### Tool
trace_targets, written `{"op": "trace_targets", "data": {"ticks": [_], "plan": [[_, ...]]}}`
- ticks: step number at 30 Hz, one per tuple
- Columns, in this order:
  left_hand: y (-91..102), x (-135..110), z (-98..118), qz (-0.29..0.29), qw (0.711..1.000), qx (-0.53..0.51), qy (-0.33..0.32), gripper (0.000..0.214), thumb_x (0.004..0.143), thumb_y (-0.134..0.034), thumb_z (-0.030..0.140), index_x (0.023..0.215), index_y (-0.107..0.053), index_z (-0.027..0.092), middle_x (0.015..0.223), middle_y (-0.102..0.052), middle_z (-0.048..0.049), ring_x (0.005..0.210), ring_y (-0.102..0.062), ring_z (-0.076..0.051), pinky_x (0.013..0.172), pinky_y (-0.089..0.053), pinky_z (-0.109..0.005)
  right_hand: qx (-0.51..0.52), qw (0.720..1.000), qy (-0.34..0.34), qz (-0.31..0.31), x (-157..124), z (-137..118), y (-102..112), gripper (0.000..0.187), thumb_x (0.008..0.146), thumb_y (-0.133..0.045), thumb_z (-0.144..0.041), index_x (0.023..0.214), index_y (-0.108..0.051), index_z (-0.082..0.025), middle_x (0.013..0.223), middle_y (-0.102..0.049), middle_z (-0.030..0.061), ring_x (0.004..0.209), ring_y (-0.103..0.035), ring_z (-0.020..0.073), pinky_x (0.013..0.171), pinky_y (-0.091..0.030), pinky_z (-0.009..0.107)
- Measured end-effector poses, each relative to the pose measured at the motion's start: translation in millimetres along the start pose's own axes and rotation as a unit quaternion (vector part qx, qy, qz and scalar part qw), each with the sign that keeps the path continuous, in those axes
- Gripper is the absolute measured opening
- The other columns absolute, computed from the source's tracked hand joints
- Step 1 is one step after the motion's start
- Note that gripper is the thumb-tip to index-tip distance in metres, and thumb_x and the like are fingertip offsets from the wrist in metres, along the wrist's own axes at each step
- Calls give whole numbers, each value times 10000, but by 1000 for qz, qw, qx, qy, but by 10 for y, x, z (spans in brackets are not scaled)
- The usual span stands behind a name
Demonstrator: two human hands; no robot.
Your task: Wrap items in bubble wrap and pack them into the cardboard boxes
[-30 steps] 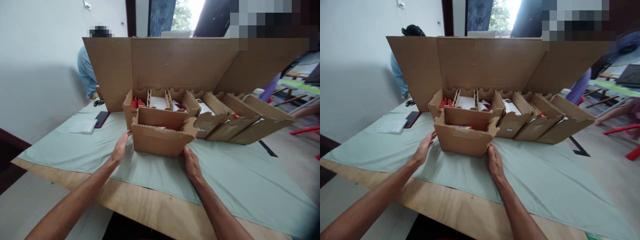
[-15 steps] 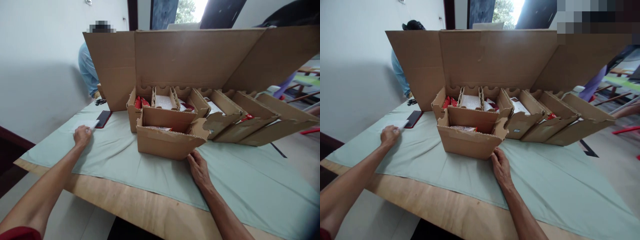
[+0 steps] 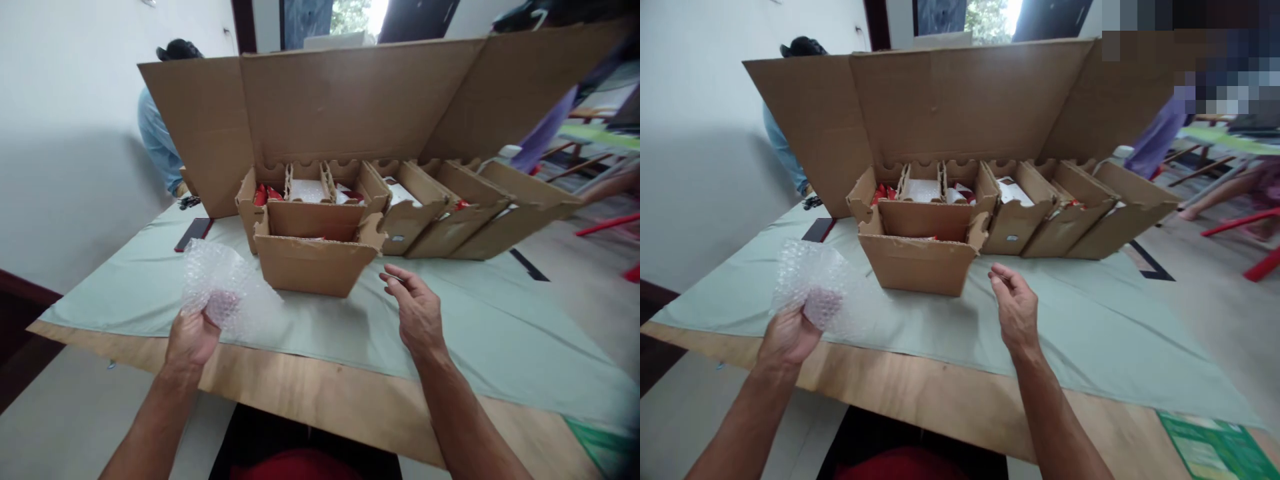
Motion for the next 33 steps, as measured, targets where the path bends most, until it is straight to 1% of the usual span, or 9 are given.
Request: {"op": "trace_targets", "data": {"ticks": [6, 9, 12, 15, 19, 25, 28, 31, 33], "plan": [[-454, -596, -580, -12, 975, -65, 212, 223, 966, -555, 170, 903, -765, 134, 693, -754, -25, 585, -702, -156, 752, -642, -328, 6, 972, -1, -236, -882, -280, -42, 580, 784, -816, -519, 1291, -679, -271, 1426, -656, 103, 1279, -618, 296, 1047, -505, 450], [-440, -752, -740, -47, 965, -74, 248, 223, 975, -566, 235, 917, -763, 146, 757, -774, -40, 688, -735, -179, 844, -629, -361, 67, 948, -77, -301, -1177, -180, -132, 470, 780, -835, -513, 1138, -720, -231, 1150, -753, 72, 1041, -688, 238, 930, -528, 374], [-315, -816, -780, -123, 954, -72, 263, 407, 991, -533, 479, 957, -755, 140, 904, -787, -104, 850, -751, -238, 864, -617, -414, 124, 947, -142, -259, -1263, -113, -52, 348, 809, -813, -524, 849, -703, -196, 780, -690, -2, 720, -607, 144, 719, -485, 279], [-194, -866, -776, -218, 941, -44, 254, 648, 830, -638, 725, 1059, -744, 128, 1068, -767, -163, 957, -729, -297, 835, -609, -451, 125, 946, -167, -247, -1272, -124, 119, 366, 772, -852, -509, 816, -694, -182, 731, -643, -18, 659, -537, 115, 649, -422, 250], [-71, -904, -856, -200, 963, 77, 164, 500, 608, -909, 518, 914, -757, 153, 950, -775, -97, 862, -712, -236, 795, -582, -355, 102, 930, -188, -299, -1342, -155, 296, 401, 774, -849, -524, 765, -657, -172, 683, -595, -27, 619, -488, 100, 607, -373, 241], [47, -937, -985, -163, 966, 175, 96, 432, 574, -934, 450, 836, -790, 137, 861, -775, -60, 827, -685, -192, 784, -533, -289, 53, 940, -184, -284, -1454, -113, 441, 487, 789, -787, -625, 711, -571, -195, 633, -544, -40, 570, -453, 105, 570, -375, 253], [86, -937, -960, -155, 963, 211, 61, 367, 589, -920, 447, 719, -759, 144, 717, -711, -10, 716, -621, -149, 730, -495, -264, -20, 964, -129, -233, -1441, -124, 513, 458, 826, -726, -637, 742, -588, -209, 698, -617, -4, 631, -545, 150, 617, -449, 290], [82, -944, -934, -135, 961, 243, 18, 368, 608, -895, 466, 622, -692, 160, 625, -625, 30, 638, -543, -119, 661, -445, -247, -120, 982, 1, -143, -1463, -263, 561, 376, 859, -712, -571, 994, -671, -223, 1069, -739, 86, 992, -678, 257, 860, -535, 393], [60, -961, -939, -122, 957, 263, -7, 378, 629, -878, 469, 595, -652, 169, 595, -575, 45, 611, -495, -107, 615, -402, -238, -157, 971, 89, -158, -1560, -383, 489, 398, 899, -690, -529, 1172, -665, -241, 1300, -701, 113, 1235, -629, 289, 1043, -492, 463]]}}
Point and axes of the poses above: each hand's wrist, its own x-axis towards the middle knuckle, its own y-axis out of the back of the hand, z = x × y, the point moved 3 cm from there along x, towards the middle knuckle
